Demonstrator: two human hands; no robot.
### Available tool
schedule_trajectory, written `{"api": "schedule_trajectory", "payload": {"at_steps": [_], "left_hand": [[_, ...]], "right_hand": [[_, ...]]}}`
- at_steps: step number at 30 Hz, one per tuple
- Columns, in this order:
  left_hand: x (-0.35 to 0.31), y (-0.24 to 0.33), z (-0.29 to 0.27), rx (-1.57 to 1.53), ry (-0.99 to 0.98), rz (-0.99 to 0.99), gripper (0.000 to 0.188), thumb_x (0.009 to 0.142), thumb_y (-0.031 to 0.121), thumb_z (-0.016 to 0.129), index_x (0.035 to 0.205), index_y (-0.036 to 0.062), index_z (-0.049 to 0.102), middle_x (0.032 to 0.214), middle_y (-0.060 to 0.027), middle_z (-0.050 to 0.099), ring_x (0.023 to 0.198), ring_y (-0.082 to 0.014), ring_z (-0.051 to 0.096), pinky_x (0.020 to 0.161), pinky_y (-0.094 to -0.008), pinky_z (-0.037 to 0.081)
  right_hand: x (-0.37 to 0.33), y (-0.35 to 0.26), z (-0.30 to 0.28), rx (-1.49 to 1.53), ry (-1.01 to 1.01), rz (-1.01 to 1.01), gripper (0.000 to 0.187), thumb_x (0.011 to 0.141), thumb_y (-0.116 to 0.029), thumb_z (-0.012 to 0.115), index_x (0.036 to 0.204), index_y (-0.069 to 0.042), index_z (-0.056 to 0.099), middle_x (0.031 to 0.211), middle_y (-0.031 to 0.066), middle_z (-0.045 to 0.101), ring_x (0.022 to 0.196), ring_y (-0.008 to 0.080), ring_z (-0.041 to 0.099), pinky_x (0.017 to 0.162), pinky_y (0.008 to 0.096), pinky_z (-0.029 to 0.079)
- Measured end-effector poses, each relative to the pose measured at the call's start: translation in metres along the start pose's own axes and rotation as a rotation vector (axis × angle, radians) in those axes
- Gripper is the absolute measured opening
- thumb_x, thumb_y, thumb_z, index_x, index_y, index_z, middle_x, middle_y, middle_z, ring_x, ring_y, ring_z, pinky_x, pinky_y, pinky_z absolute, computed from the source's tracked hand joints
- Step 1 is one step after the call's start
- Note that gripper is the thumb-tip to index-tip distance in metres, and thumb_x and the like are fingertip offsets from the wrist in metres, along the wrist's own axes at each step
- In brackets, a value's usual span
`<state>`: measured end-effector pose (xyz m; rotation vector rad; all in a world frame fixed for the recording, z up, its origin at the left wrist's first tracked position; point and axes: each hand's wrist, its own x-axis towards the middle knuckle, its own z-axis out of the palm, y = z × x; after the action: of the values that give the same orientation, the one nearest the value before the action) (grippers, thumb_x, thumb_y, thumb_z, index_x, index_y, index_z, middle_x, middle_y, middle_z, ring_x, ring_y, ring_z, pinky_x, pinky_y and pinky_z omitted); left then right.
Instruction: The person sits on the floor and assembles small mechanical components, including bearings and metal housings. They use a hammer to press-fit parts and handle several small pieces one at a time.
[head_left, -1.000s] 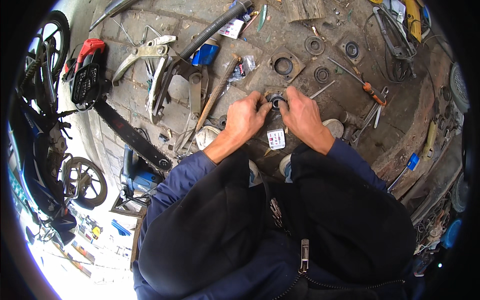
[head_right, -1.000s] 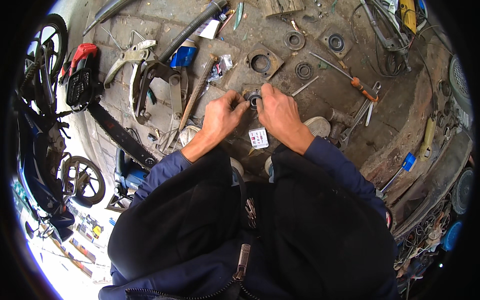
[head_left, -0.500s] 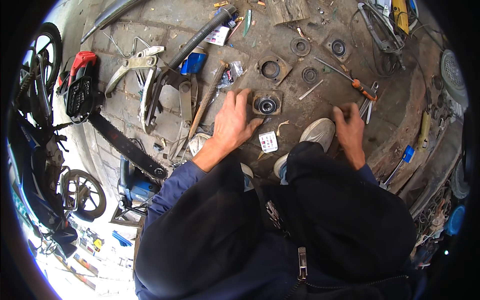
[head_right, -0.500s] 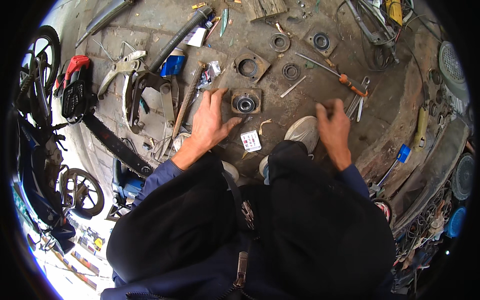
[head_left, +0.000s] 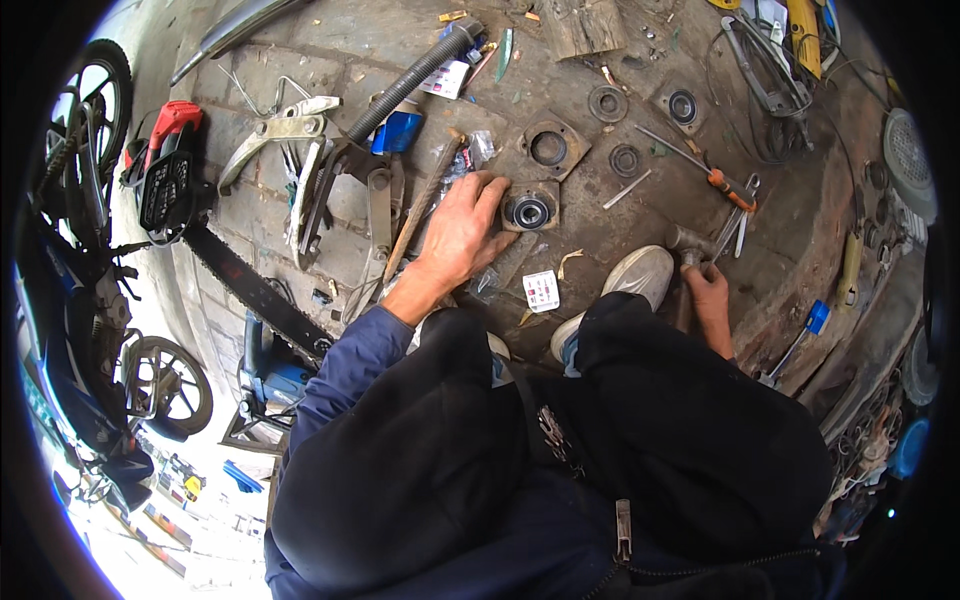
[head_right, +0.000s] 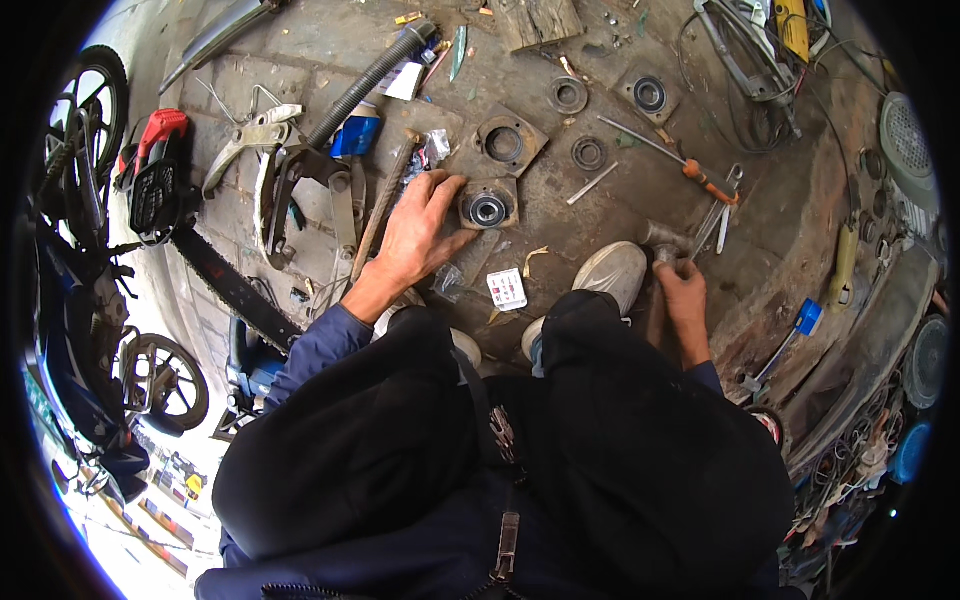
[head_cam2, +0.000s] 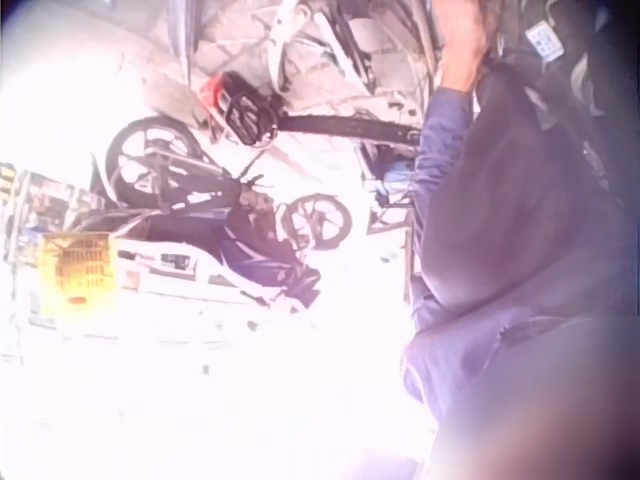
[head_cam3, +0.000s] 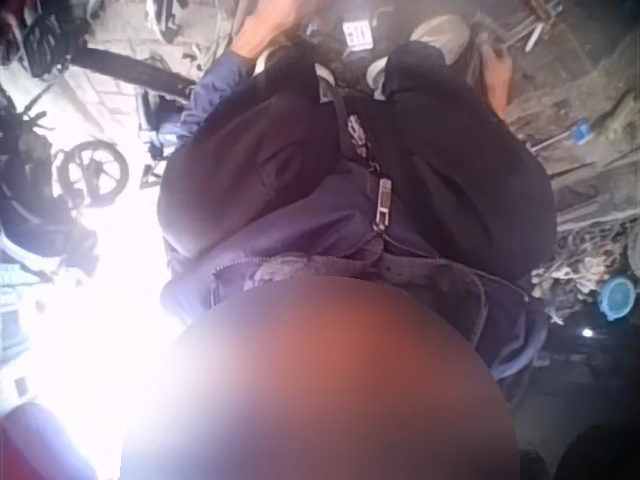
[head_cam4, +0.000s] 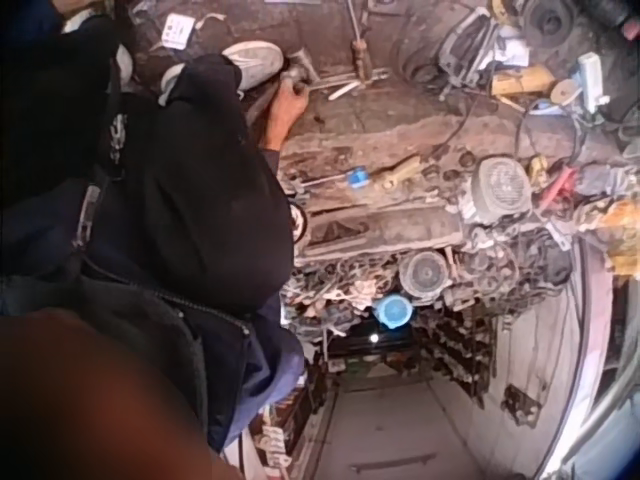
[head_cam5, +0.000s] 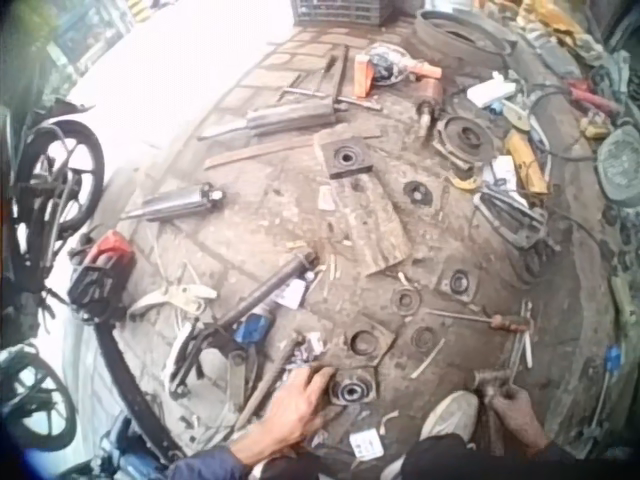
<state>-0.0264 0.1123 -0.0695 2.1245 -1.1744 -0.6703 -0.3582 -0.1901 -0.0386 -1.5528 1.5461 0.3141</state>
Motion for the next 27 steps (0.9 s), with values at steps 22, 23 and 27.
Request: {"api": "schedule_trajectory", "payload": {"at_steps": [22,23,27], "left_hand": [[-0.005,-0.005,-0.003,-0.006,0.007,-0.014,0.080,0.079,0.017,0.091,0.148,-0.0013,0.055,0.140,-0.0250,0.058,0.128,-0.0466,0.060,0.108,-0.0507,0.053],[-0.006,-0.004,-0.003,0.004,0.006,-0.008,0.080,0.079,0.019,0.091,0.147,-0.0019,0.055,0.139,-0.0241,0.058,0.127,-0.0456,0.060,0.108,-0.0506,0.053],[-0.006,-0.004,-0.003,0.007,0.002,-0.023,0.081,0.078,0.017,0.092,0.147,-0.0016,0.055,0.139,-0.0238,0.058,0.127,-0.0458,0.059,0.108,-0.0506,0.053]], "right_hand": [[-0.044,-0.123,0.112,-0.475,-0.427,-0.879,0.042,0.109,-0.041,0.066,0.101,-0.002,0.052,0.082,0.0276,0.070,0.074,0.0542,0.067,0.064,0.0610,0.052],[-0.044,-0.122,0.112,-0.469,-0.429,-0.861,0.042,0.109,-0.041,0.066,0.101,-0.002,0.052,0.082,0.0274,0.070,0.074,0.0542,0.067,0.064,0.0610,0.053],[-0.049,-0.123,0.114,-0.484,-0.447,-0.847,0.043,0.109,-0.042,0.066,0.100,-0.002,0.054,0.082,0.0265,0.070,0.074,0.0533,0.067,0.064,0.0603,0.053]]}}
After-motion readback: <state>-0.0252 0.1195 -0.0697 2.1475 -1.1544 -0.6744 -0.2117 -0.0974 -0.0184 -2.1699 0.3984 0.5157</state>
